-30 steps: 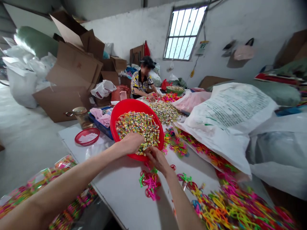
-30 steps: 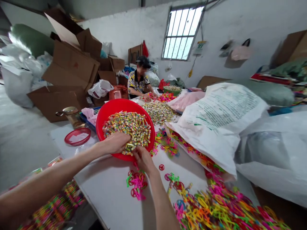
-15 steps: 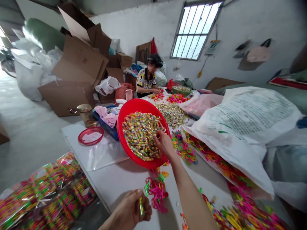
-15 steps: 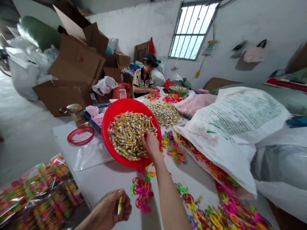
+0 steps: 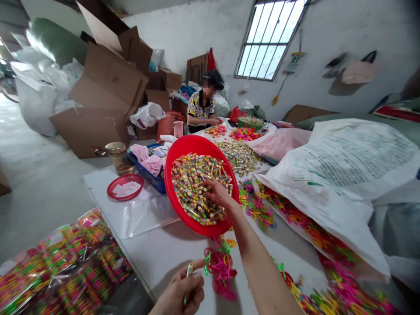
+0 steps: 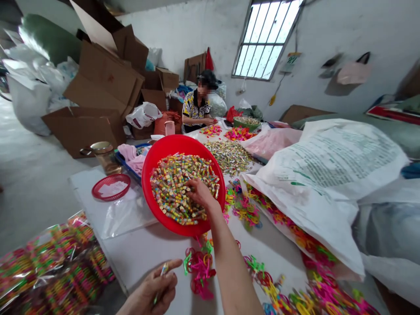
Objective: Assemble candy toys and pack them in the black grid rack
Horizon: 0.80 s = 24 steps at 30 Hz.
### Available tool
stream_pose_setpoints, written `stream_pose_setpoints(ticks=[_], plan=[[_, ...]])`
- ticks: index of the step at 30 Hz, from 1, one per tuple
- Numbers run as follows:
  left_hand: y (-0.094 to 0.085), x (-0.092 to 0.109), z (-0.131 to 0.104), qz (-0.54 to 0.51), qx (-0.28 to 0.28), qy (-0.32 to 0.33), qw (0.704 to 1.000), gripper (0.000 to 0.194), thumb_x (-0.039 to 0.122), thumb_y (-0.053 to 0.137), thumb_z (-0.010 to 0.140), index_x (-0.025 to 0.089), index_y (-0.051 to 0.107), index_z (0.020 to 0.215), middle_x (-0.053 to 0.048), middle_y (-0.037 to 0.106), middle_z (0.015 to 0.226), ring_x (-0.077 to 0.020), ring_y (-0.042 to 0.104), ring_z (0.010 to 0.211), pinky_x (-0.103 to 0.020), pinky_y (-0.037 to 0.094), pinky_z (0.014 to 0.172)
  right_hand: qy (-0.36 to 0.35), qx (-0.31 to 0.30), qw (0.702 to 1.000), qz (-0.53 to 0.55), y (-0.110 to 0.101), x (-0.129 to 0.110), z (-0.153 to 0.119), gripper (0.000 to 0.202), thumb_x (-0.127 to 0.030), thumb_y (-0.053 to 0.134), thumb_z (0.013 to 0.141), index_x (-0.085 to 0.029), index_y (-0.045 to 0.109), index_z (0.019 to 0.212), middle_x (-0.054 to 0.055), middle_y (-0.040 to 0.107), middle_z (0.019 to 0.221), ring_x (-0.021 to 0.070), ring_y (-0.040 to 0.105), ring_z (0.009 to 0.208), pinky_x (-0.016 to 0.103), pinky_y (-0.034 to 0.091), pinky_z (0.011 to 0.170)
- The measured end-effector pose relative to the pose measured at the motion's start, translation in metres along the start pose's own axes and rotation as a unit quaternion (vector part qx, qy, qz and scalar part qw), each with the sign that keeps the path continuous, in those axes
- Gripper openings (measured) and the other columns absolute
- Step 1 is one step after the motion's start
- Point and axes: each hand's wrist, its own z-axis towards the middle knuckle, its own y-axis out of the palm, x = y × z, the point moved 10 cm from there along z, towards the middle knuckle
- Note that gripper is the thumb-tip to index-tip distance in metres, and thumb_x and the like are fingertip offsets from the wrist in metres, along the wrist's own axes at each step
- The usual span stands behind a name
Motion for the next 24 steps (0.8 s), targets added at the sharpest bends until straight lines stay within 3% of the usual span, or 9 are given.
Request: stream_pose_setpoints(ticks=[3, 5, 10, 13, 16, 18, 20, 22, 24], plan=[[0.01, 0.0, 0.002, 0.05, -0.038, 0.024, 0.998, 0.027, 0.028, 0.076, 0.062, 0.011, 0.062, 0.077, -0.001, 0.057, 0.064, 0.0024, 0.028, 0.031, -0.017, 0.008, 0.035, -0.012, -0.004, 0.999, -0.046, 0.003, -0.007, 0.001, 0.031, -0.018, 0.06, 0.075, -0.02, 0.061, 0.106, 0.003, 0.053, 0.094, 0.0127, 0.052, 0.073, 0.023, 0.04, 0.07], [0.021, 0.003, 0.002, 0.062, -0.058, 0.037, 0.996, 0.028, 0.032, 0.075, 0.063, 0.01, 0.06, 0.068, -0.001, 0.058, 0.064, 0.0032, 0.024, 0.03, -0.019, 0.005, 0.034, -0.009, 0.011, 0.998, -0.067, 0.005, -0.009, -0.002, 0.029, -0.021, 0.059, 0.077, -0.02, 0.06, 0.105, 0.005, 0.053, 0.095, 0.0152, 0.053, 0.078, 0.025, 0.039, 0.072], [0.058, 0.012, -0.001, 0.074, -0.074, 0.06, 0.993, 0.027, 0.036, 0.071, 0.068, 0.011, 0.061, 0.072, -0.003, 0.057, 0.065, -0.0046, 0.044, 0.044, -0.017, 0.02, 0.038, 0.027, 0.087, 0.993, -0.077, -0.001, -0.01, -0.012, 0.022, -0.028, 0.047, 0.086, -0.016, 0.057, 0.102, 0.01, 0.053, 0.1, 0.0186, 0.053, 0.084, 0.028, 0.04, 0.072], [0.074, 0.023, -0.002, 0.09, -0.092, 0.106, 0.986, 0.028, 0.039, 0.067, 0.073, 0.012, 0.063, 0.08, -0.006, 0.061, 0.072, -0.0115, 0.055, 0.06, -0.02, 0.035, 0.051, 0.031, 0.117, 0.991, -0.059, -0.024, -0.016, -0.027, 0.017, -0.027, 0.05, 0.083, -0.016, 0.059, 0.093, 0.008, 0.055, 0.095, 0.0176, 0.053, 0.082, 0.026, 0.04, 0.072], [0.069, 0.039, 0.002, 0.086, -0.062, 0.18, 0.978, 0.03, 0.038, 0.065, 0.075, 0.013, 0.064, 0.091, -0.01, 0.065, 0.089, -0.0184, 0.059, 0.083, -0.026, 0.043, 0.069, 0.052, 0.142, 0.988, 0.023, -0.059, -0.023, -0.072, 0.016, -0.03, 0.051, 0.082, -0.017, 0.06, 0.085, 0.004, 0.058, 0.083, 0.0151, 0.052, 0.072, 0.024, 0.039, 0.065], [0.064, 0.036, 0.008, 0.053, -0.053, 0.196, 0.978, 0.033, 0.035, 0.066, 0.075, 0.016, 0.063, 0.101, -0.009, 0.064, 0.104, -0.0202, 0.057, 0.096, -0.028, 0.043, 0.08, 0.076, 0.071, 0.987, 0.12, -0.056, -0.031, -0.113, 0.019, -0.032, 0.05, 0.082, -0.018, 0.061, 0.081, 0.0, 0.059, 0.074, 0.0129, 0.051, 0.064, 0.022, 0.038, 0.058], [0.065, 0.016, 0.017, 0.002, -0.066, 0.161, 0.985, 0.033, 0.034, 0.066, 0.075, 0.019, 0.061, 0.104, -0.007, 0.061, 0.111, -0.0193, 0.055, 0.1, -0.029, 0.043, 0.085, 0.113, -0.027, 0.974, 0.194, -0.032, -0.042, -0.156, 0.016, -0.03, 0.051, 0.08, -0.019, 0.063, 0.08, -0.003, 0.059, 0.067, 0.011, 0.05, 0.058, 0.019, 0.036, 0.051], [0.068, -0.013, 0.024, -0.037, -0.078, 0.098, 0.991, 0.03, 0.038, 0.064, 0.077, 0.02, 0.062, 0.101, -0.006, 0.063, 0.106, -0.0179, 0.058, 0.094, -0.03, 0.045, 0.081, 0.15, -0.08, 0.962, 0.215, -0.007, -0.047, -0.191, 0.011, -0.025, 0.057, 0.074, -0.019, 0.065, 0.078, -0.004, 0.059, 0.064, 0.01, 0.05, 0.055, 0.018, 0.034, 0.047], [0.068, -0.036, 0.027, -0.045, -0.068, 0.055, 0.995, 0.028, 0.04, 0.064, 0.076, 0.019, 0.062, 0.095, -0.005, 0.064, 0.094, -0.0154, 0.06, 0.079, -0.029, 0.047, 0.071, 0.162, -0.094, 0.958, 0.218, 0.006, -0.039, -0.207, 0.016, -0.022, 0.064, 0.066, -0.02, 0.067, 0.082, -0.005, 0.061, 0.067, 0.0098, 0.051, 0.056, 0.017, 0.034, 0.047]])
